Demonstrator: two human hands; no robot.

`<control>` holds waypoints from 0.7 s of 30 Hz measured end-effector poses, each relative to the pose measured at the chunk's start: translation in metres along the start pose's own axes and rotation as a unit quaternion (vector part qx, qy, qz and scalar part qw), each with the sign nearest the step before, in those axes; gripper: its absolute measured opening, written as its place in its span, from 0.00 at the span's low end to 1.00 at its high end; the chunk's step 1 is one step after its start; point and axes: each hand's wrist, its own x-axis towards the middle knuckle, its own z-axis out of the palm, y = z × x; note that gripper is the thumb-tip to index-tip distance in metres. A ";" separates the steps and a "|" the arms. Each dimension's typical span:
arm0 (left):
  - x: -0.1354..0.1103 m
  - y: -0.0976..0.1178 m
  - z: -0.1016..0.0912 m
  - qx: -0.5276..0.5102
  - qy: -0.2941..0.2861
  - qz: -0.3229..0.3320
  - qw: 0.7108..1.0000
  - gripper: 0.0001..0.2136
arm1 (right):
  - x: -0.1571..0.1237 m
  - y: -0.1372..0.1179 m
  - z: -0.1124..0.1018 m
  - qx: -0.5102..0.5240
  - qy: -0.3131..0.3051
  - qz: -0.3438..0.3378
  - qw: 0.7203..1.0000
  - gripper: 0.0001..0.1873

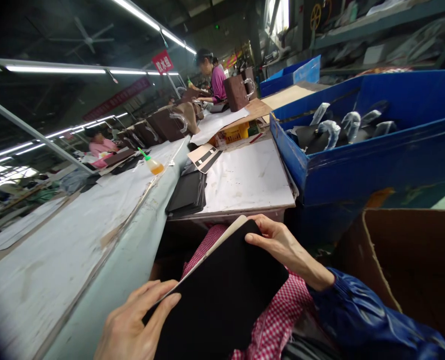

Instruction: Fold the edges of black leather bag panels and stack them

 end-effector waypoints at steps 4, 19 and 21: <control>0.002 0.003 -0.006 -0.035 0.009 -0.003 0.999 0.07 | -0.004 0.000 0.004 0.041 0.013 0.038 0.998 0.27; -0.002 0.013 -0.007 -0.029 0.005 0.008 1.000 0.13 | -0.030 -0.043 -0.003 -0.091 -0.351 -0.193 0.912 0.30; -0.001 0.015 -0.008 -0.025 0.018 0.024 0.999 0.12 | -0.023 -0.045 0.008 -0.217 -0.277 -0.277 0.894 0.19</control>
